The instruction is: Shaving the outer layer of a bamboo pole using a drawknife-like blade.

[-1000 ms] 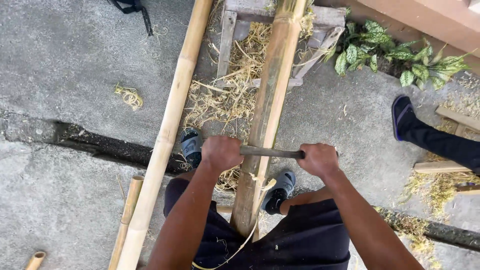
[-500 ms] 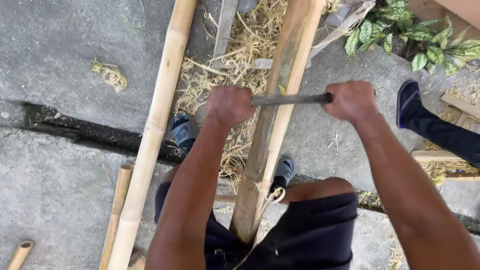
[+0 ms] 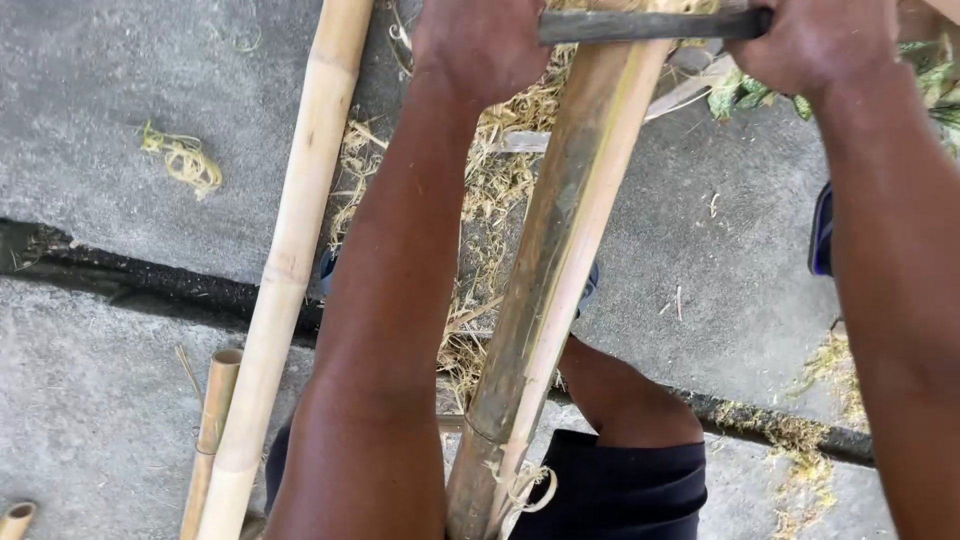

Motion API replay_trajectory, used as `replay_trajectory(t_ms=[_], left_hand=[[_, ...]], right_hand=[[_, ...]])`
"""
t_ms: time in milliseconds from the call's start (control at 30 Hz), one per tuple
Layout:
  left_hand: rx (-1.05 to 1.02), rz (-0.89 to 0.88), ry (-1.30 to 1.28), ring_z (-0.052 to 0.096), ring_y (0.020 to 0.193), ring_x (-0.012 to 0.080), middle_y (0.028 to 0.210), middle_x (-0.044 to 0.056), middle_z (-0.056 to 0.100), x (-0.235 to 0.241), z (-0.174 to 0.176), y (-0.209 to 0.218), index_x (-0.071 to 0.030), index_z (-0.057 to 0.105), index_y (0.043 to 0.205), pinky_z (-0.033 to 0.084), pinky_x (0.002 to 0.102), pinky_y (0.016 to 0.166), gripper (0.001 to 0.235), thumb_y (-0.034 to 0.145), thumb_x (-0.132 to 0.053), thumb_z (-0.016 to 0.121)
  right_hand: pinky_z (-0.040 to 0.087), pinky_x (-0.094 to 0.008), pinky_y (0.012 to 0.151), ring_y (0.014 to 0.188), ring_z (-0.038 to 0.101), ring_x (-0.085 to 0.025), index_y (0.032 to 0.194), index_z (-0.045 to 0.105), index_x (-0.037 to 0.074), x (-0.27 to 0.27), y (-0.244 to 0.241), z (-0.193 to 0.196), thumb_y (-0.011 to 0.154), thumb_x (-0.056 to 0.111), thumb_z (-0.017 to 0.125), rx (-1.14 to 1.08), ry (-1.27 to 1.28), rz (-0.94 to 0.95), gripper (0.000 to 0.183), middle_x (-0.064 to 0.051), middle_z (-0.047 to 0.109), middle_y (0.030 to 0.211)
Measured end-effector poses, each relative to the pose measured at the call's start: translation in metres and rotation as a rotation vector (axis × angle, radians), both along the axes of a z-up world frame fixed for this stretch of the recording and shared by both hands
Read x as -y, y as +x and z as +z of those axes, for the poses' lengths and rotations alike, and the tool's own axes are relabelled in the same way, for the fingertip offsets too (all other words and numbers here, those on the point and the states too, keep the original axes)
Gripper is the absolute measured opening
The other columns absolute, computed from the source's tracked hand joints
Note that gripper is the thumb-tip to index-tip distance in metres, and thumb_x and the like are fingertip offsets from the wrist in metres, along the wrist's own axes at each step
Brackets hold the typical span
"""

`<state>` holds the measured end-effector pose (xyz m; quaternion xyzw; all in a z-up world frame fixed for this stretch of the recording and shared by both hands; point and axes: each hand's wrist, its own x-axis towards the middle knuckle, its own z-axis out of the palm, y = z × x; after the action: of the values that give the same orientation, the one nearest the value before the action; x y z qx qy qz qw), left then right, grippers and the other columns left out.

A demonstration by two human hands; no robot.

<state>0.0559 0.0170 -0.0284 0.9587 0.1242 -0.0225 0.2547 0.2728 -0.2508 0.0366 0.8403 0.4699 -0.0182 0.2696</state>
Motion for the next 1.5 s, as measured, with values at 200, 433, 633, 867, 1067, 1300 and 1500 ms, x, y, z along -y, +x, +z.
replay_trajectory(t_ms=[200, 433, 633, 867, 1067, 1300, 1500], left_hand=[[-0.086, 0.048, 0.014, 0.071, 0.067, 0.0230, 0.076, 0.010, 0.072, 0.014, 0.019, -0.050, -0.015, 0.074, 0.097, 0.057, 0.045, 0.062, 0.023, 0.093, -0.032, 0.059], [-0.217, 0.092, -0.202, 0.061, 0.048, 0.0186, 0.062, 0.005, 0.064, 0.104, 0.013, -0.233, -0.013, 0.068, 0.080, 0.053, 0.042, 0.047, 0.025, 0.094, -0.027, 0.053], [-0.052, 0.092, -0.170, 0.060, 0.048, 0.0209, 0.058, 0.005, 0.065, 0.165, 0.018, -0.317, -0.014, 0.069, 0.070, 0.053, 0.041, 0.045, 0.019, 0.077, -0.031, 0.066], [-0.197, 0.063, -0.248, 0.057, 0.048, 0.0150, 0.059, 0.001, 0.061, 0.130, 0.028, -0.255, -0.016, 0.068, 0.078, 0.049, 0.038, 0.045, 0.021, 0.087, -0.031, 0.056], [-0.523, -0.027, -0.320, 0.059, 0.052, 0.0152, 0.060, 0.005, 0.056, 0.070, 0.051, -0.139, -0.014, 0.066, 0.084, 0.053, 0.040, 0.047, 0.041, 0.104, -0.037, 0.039], [-0.173, 0.073, -0.142, 0.069, 0.067, 0.0236, 0.076, 0.011, 0.070, 0.019, 0.001, -0.042, -0.014, 0.074, 0.089, 0.058, 0.046, 0.066, 0.023, 0.088, -0.031, 0.058], [0.039, 0.112, -0.044, 0.071, 0.065, 0.0233, 0.076, 0.010, 0.072, 0.017, -0.019, -0.031, -0.014, 0.076, 0.093, 0.057, 0.046, 0.062, 0.025, 0.088, -0.036, 0.065]], right_hand=[[0.041, -0.033, 0.046, 0.048, 0.052, -0.014, 0.101, 0.077, 0.026, -0.009, -0.049, 0.011, 0.101, 0.050, 0.062, -0.081, -0.218, -0.208, 0.028, 0.000, 0.059, 0.065], [0.053, -0.035, 0.057, 0.061, 0.063, -0.013, 0.096, 0.069, 0.031, 0.022, -0.227, 0.052, 0.097, 0.056, 0.053, -0.256, -0.511, -0.240, 0.030, 0.001, 0.059, 0.068], [0.057, -0.041, 0.068, 0.072, 0.071, -0.022, 0.088, 0.076, 0.027, 0.098, -0.312, 0.054, 0.083, 0.037, 0.066, -0.382, -0.181, -0.185, 0.016, -0.002, 0.072, 0.075], [0.056, -0.042, 0.063, 0.071, 0.072, -0.018, 0.096, 0.077, 0.033, 0.060, -0.252, 0.056, 0.080, 0.037, 0.069, -0.336, -0.315, -0.271, 0.018, 0.003, 0.072, 0.076], [0.048, -0.032, 0.048, 0.051, 0.057, -0.011, 0.101, 0.074, 0.033, 0.027, -0.129, 0.036, 0.101, 0.054, 0.052, -0.196, -0.542, -0.258, 0.031, 0.002, 0.061, 0.061], [0.048, -0.033, 0.047, 0.051, 0.061, -0.016, 0.105, 0.080, 0.026, -0.006, -0.011, 0.014, 0.092, 0.044, 0.071, -0.018, -0.244, 0.037, 0.024, -0.002, 0.067, 0.065], [0.052, -0.033, 0.051, 0.052, 0.063, -0.016, 0.102, 0.079, 0.021, -0.001, 0.014, -0.006, 0.091, 0.038, 0.076, -0.008, -0.060, 0.147, 0.021, -0.002, 0.068, 0.067]])
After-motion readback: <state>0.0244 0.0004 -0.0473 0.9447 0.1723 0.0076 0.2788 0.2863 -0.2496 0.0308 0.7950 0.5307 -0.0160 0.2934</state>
